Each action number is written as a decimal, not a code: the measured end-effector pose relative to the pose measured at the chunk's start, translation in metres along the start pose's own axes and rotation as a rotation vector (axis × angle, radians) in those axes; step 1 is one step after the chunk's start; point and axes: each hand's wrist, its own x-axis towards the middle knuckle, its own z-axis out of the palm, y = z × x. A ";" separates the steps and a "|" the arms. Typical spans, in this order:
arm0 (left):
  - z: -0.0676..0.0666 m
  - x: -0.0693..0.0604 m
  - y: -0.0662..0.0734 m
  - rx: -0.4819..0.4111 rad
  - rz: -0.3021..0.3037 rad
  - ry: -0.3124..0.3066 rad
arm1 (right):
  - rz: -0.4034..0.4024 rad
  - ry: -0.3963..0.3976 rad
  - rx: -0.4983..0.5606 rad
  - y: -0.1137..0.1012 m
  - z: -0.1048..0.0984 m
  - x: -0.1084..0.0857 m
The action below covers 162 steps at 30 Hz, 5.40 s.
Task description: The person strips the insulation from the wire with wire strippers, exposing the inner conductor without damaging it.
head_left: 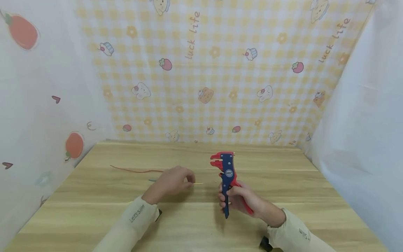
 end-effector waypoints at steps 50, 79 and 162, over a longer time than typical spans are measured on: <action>0.008 -0.006 0.004 0.105 -0.028 -0.121 | 0.019 -0.029 0.001 0.005 0.000 0.000; -0.002 -0.008 -0.046 0.140 -0.221 0.043 | 0.032 -0.058 0.044 0.004 0.008 -0.001; -0.033 0.010 0.026 -0.078 0.012 0.276 | 0.002 -0.027 -0.029 -0.002 -0.006 0.006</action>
